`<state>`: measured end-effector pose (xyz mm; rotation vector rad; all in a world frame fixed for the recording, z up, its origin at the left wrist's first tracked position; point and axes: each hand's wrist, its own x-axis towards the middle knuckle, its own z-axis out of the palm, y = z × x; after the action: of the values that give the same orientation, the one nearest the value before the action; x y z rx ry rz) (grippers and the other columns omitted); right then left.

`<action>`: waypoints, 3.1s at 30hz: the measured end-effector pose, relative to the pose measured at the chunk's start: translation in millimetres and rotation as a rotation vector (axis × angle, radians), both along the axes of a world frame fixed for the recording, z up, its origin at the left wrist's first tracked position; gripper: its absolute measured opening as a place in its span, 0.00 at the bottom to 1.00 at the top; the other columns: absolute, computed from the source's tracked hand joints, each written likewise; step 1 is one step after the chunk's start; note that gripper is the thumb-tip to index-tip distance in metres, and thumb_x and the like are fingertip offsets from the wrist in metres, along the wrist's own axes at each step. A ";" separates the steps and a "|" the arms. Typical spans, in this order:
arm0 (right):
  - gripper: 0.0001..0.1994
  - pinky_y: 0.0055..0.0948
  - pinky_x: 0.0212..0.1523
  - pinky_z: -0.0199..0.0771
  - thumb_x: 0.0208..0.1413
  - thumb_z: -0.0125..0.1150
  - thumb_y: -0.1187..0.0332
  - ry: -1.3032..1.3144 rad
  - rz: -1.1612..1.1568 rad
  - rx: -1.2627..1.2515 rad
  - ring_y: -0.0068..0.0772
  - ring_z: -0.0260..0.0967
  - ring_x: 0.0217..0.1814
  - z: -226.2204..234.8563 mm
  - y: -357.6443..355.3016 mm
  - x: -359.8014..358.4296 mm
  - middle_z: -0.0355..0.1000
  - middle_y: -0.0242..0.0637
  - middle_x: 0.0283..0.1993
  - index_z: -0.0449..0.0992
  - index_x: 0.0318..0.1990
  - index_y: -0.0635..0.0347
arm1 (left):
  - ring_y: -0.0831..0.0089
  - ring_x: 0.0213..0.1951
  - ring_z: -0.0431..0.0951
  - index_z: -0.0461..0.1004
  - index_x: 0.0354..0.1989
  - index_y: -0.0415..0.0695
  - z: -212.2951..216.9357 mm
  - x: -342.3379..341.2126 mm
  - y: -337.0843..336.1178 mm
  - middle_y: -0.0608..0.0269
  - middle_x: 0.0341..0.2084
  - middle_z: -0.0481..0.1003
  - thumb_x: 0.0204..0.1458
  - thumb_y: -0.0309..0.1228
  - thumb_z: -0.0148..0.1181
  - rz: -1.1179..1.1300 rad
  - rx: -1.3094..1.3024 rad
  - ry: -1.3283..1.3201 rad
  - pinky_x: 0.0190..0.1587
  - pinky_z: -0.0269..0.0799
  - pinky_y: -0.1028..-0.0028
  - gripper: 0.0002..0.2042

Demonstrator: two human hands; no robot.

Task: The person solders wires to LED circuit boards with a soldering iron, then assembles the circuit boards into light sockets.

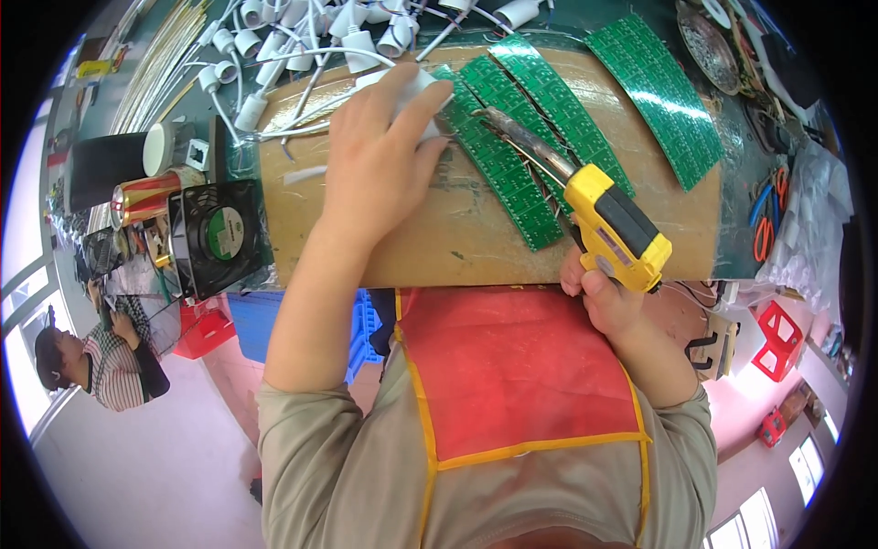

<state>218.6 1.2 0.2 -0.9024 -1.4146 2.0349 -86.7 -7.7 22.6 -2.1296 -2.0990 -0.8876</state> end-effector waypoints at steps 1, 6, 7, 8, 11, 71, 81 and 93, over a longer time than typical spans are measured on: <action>0.39 0.26 0.30 0.63 0.56 0.67 0.53 0.007 -0.016 -0.016 0.25 0.59 0.28 -0.6 -0.6 0.2 0.61 0.32 0.28 0.56 0.67 0.66 | 0.54 0.53 0.72 0.76 0.52 0.52 1.3 -0.7 2.3 0.56 0.57 0.70 0.42 0.28 0.70 -0.007 -0.022 0.044 0.56 0.65 0.57 0.24; 0.40 0.27 0.28 0.62 0.55 0.69 0.52 0.056 -0.063 -0.094 0.26 0.59 0.27 -1.2 -4.4 1.6 0.61 0.32 0.28 0.57 0.68 0.64 | 0.57 0.50 0.74 0.76 0.53 0.52 3.0 -2.4 6.7 0.58 0.56 0.71 0.40 0.30 0.72 -0.047 0.002 0.083 0.53 0.67 0.60 0.26; 0.40 0.27 0.28 0.62 0.55 0.68 0.51 0.066 -0.061 -0.112 0.26 0.59 0.27 -2.3 -3.5 2.1 0.61 0.32 0.28 0.57 0.68 0.63 | 0.56 0.52 0.74 0.76 0.54 0.52 2.0 -3.7 7.5 0.57 0.57 0.71 0.40 0.31 0.73 -0.053 -0.005 0.059 0.54 0.67 0.59 0.27; 0.40 0.27 0.28 0.62 0.55 0.68 0.51 0.074 -0.053 -0.114 0.26 0.59 0.27 -2.2 -2.8 0.4 0.61 0.32 0.28 0.57 0.68 0.63 | 0.56 0.52 0.74 0.76 0.54 0.52 0.8 -6.0 7.1 0.57 0.57 0.71 0.40 0.31 0.73 -0.045 -0.006 0.067 0.54 0.67 0.59 0.27; 0.40 0.27 0.28 0.62 0.55 0.68 0.51 0.092 -0.072 -0.100 0.25 0.59 0.27 -1.4 -3.1 -1.5 0.61 0.32 0.28 0.57 0.68 0.63 | 0.51 0.53 0.73 0.76 0.49 0.47 6.5 -12.7 1.1 0.55 0.51 0.74 0.41 0.33 0.73 -0.043 0.079 -0.128 0.56 0.67 0.57 0.23; 0.38 0.27 0.31 0.65 0.57 0.67 0.53 0.045 -0.042 -0.002 0.25 0.59 0.29 -4.6 -3.1 3.0 0.61 0.31 0.28 0.58 0.66 0.65 | 0.58 0.40 0.74 0.75 0.32 0.44 9.2 37.3 -30.8 0.57 0.41 0.73 0.44 0.26 0.59 0.002 -0.233 0.234 0.40 0.70 0.61 0.06; 0.20 0.25 0.31 0.64 0.57 0.66 0.64 0.095 -0.018 -0.037 0.22 0.61 0.31 1.0 -3.7 4.7 0.63 0.28 0.30 0.66 0.51 0.61 | 0.59 0.51 0.74 0.77 0.33 0.46 -20.7 37.0 -15.6 0.60 0.48 0.74 0.41 0.25 0.64 0.011 0.198 0.195 0.51 0.66 0.61 0.08; 0.18 0.24 0.28 0.58 0.58 0.65 0.54 -0.066 0.061 0.045 0.21 0.56 0.27 4.6 -10.2 18.7 0.57 0.26 0.27 0.64 0.38 0.56 | 0.61 0.49 0.75 0.76 0.32 0.45 -27.2 37.6 -10.9 0.61 0.43 0.75 0.39 0.25 0.63 0.008 0.276 0.196 0.51 0.66 0.61 0.09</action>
<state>237.3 -9.1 4.8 -0.9259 -1.5349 2.0261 -49.1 -18.6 -4.6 -1.9769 -1.7773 -0.8697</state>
